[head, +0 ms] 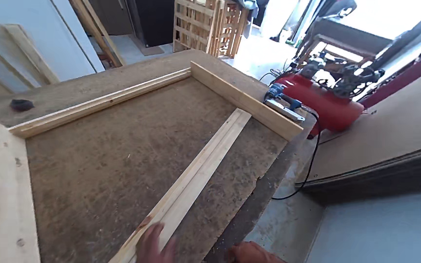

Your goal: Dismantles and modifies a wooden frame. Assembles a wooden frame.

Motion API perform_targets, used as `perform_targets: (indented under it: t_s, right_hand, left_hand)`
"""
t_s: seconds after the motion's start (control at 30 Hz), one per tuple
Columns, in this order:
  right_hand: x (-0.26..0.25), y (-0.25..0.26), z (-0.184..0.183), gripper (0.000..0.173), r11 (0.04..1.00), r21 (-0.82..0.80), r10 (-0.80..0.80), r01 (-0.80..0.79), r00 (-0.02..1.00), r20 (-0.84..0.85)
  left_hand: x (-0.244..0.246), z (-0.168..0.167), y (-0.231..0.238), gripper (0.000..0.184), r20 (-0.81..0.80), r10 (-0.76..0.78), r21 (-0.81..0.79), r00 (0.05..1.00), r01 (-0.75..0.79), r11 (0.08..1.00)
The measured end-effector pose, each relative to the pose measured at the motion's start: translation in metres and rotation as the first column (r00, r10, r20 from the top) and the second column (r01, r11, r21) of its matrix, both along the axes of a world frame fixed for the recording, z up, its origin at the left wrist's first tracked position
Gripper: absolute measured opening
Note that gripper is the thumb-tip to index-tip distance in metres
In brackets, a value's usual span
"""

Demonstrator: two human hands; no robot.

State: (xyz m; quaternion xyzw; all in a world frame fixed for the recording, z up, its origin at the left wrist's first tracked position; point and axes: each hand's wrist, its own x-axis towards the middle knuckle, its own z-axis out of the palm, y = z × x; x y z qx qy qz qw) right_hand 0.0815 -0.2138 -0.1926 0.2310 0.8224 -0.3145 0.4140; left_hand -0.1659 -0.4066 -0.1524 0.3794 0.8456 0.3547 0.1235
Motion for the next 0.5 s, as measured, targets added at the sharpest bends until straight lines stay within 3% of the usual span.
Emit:
perform_targets:
  t_s: [0.1,0.17,0.23,0.37,0.5]
  right_hand:
    - [0.015,0.046,-0.005,0.042,0.998,-0.052,-0.023,0.018,0.995,-0.094]
    - [0.030,0.090,-0.008,0.045,0.998,-0.050,-0.040,0.034,0.993,-0.113]
    - [0.046,0.140,-0.010,0.045,0.997,-0.036,-0.072,0.068,0.990,-0.124]
    - [0.064,0.234,-0.010,0.041,0.985,0.000,-0.171,0.175,0.960,-0.221]
    - [0.033,0.298,0.001,0.040,0.886,-0.157,-0.463,0.436,0.817,-0.343]
  left_hand:
    - [-0.007,-0.057,0.113,0.084,-0.177,-0.098,-0.280,0.979,0.046,0.959]
    - [-0.015,-0.085,0.164,0.116,-0.256,-0.112,-0.463,0.960,-0.020,0.886]
    - [-0.017,-0.100,0.195,0.138,-0.291,-0.097,-0.564,0.952,-0.089,0.821]
    - [-0.024,-0.100,0.210,0.132,-0.256,-0.109,-0.549,0.961,-0.052,0.834]
    - [-0.022,-0.085,0.210,0.111,-0.272,-0.157,-0.506,0.949,-0.003,0.863]
